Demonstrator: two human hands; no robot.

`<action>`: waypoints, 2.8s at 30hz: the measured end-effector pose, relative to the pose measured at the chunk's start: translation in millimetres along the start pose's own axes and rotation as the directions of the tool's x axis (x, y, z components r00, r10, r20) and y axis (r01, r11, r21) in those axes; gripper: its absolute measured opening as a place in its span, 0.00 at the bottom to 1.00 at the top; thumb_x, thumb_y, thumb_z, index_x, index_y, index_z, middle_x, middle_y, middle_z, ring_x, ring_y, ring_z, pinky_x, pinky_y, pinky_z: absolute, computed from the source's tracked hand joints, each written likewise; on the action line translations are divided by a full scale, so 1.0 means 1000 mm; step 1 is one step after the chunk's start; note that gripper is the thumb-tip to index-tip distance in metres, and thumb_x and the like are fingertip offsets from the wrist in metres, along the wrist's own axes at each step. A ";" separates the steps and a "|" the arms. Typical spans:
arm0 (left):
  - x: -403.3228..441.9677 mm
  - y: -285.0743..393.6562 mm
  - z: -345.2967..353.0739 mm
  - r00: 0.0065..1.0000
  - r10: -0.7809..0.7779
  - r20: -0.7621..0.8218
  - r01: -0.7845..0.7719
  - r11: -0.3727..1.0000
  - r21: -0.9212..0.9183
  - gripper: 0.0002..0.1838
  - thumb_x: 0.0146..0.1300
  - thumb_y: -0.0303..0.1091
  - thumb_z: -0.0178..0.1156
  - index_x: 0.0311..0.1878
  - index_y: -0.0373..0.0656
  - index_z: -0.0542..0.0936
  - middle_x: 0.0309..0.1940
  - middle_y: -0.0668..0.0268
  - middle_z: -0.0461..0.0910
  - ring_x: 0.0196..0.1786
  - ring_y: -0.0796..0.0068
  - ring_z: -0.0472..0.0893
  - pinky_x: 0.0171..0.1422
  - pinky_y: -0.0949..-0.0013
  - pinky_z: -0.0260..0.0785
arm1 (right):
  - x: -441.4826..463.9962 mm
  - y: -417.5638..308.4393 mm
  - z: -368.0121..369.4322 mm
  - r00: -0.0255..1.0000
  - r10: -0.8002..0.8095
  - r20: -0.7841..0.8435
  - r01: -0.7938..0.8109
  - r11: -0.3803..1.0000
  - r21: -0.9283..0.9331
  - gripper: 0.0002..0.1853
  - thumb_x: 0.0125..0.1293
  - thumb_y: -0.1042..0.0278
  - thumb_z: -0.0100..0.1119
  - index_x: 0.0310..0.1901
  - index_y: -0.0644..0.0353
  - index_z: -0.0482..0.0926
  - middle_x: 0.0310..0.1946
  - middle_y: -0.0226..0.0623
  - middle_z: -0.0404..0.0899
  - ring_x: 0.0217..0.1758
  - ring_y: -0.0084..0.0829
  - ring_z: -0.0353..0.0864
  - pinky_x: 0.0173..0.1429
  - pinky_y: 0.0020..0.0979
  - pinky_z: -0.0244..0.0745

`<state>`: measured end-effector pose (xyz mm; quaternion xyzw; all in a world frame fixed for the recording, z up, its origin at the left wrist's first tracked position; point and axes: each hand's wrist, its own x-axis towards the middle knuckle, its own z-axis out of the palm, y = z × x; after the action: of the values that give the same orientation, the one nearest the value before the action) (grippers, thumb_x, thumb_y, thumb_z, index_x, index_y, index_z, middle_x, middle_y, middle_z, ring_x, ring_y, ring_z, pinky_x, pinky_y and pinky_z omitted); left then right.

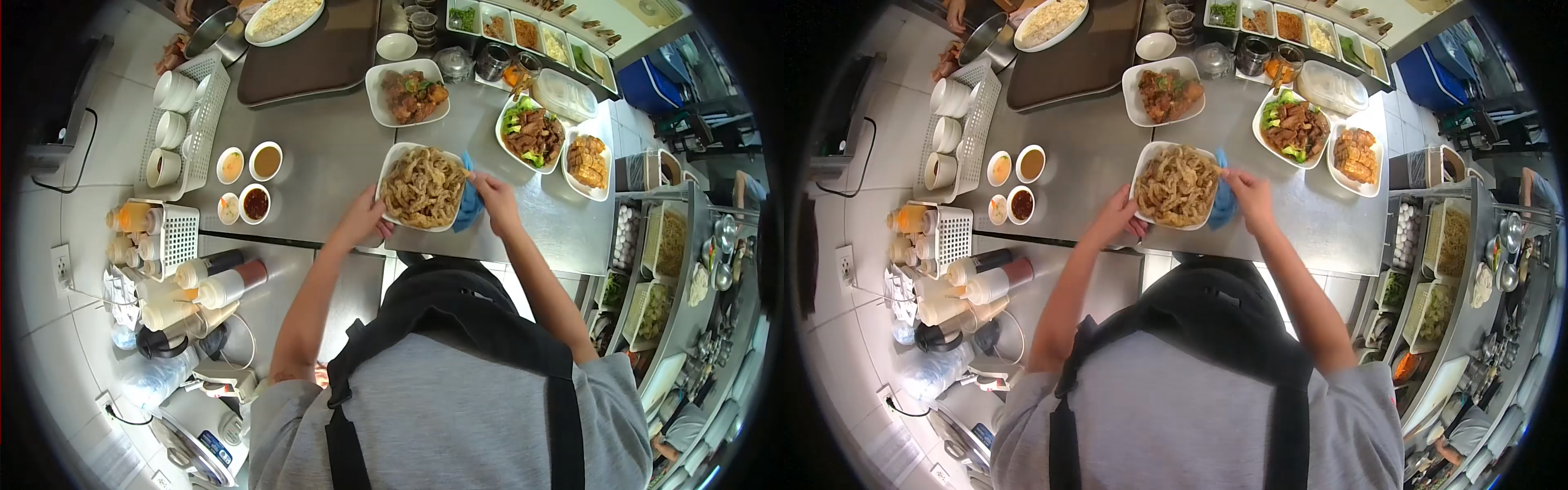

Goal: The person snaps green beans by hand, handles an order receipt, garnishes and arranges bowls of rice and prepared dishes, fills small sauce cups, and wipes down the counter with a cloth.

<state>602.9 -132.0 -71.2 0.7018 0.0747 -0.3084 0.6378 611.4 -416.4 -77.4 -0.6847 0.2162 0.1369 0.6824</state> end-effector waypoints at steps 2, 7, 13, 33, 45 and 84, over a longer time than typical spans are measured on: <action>-0.012 -0.004 0.015 0.999 -0.010 -0.036 0.005 0.992 -0.125 0.19 0.71 0.31 0.43 0.63 0.38 0.61 0.24 0.59 0.78 0.19 0.74 0.78 0.23 0.72 0.74 | -0.020 0.002 0.000 0.996 0.084 0.016 -0.085 0.995 0.059 0.17 0.65 0.56 0.60 0.44 0.63 0.82 0.32 0.26 0.79 0.36 0.21 0.74 0.44 0.25 0.70; -0.032 0.001 0.028 0.993 0.033 -0.113 -0.058 0.974 -0.221 0.19 0.70 0.30 0.41 0.62 0.39 0.62 0.25 0.60 0.76 0.20 0.75 0.78 0.24 0.74 0.75 | -0.021 -0.005 0.016 0.947 0.131 0.293 -0.312 0.588 0.746 0.20 0.71 0.54 0.48 0.56 0.60 0.72 0.49 0.37 0.79 0.53 0.34 0.78 0.60 0.39 0.71; -0.048 0.059 0.030 0.996 0.041 -0.073 -0.059 0.964 -0.260 0.20 0.70 0.31 0.40 0.64 0.39 0.62 0.25 0.60 0.77 0.20 0.75 0.78 0.24 0.73 0.75 | 0.015 0.004 0.064 0.613 -0.245 0.751 -0.641 0.401 0.654 0.24 0.74 0.53 0.40 0.59 0.64 0.70 0.56 0.45 0.74 0.58 0.37 0.75 0.62 0.40 0.72; 0.117 0.053 -0.188 0.659 0.101 -0.745 -0.361 0.912 -0.195 0.16 0.71 0.37 0.44 0.48 0.30 0.67 0.27 0.52 0.80 0.23 0.64 0.82 0.25 0.66 0.78 | 0.021 0.007 -0.295 0.914 0.153 -0.375 -0.187 0.981 -0.056 0.21 0.70 0.45 0.43 0.51 0.55 0.68 0.26 0.36 0.77 0.20 0.21 0.70 0.27 0.23 0.69; 0.185 0.088 -0.186 0.419 -0.037 -0.907 -0.587 0.751 -0.302 0.14 0.73 0.32 0.38 0.54 0.31 0.58 0.30 0.49 0.79 0.25 0.60 0.83 0.25 0.64 0.80 | 0.004 0.004 -0.273 0.965 0.031 -0.260 0.039 0.965 0.260 0.09 0.62 0.68 0.43 0.43 0.57 0.69 0.22 0.34 0.73 0.20 0.23 0.70 0.27 0.27 0.66; 0.006 0.061 0.002 0.871 0.335 -0.361 -0.312 0.942 0.120 0.13 0.67 0.29 0.53 0.54 0.44 0.77 0.38 0.62 0.76 0.38 0.72 0.77 0.44 0.71 0.71 | 0.291 -0.159 0.210 0.739 0.197 0.645 -0.169 0.980 -0.106 0.21 0.67 0.64 0.49 0.55 0.69 0.62 0.51 0.55 0.75 0.48 0.42 0.80 0.54 0.43 0.78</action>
<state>636.9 -146.2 -22.7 0.7686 0.0681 -0.0591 0.6334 963.8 -243.8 -85.8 -0.5833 0.0286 0.4372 0.6840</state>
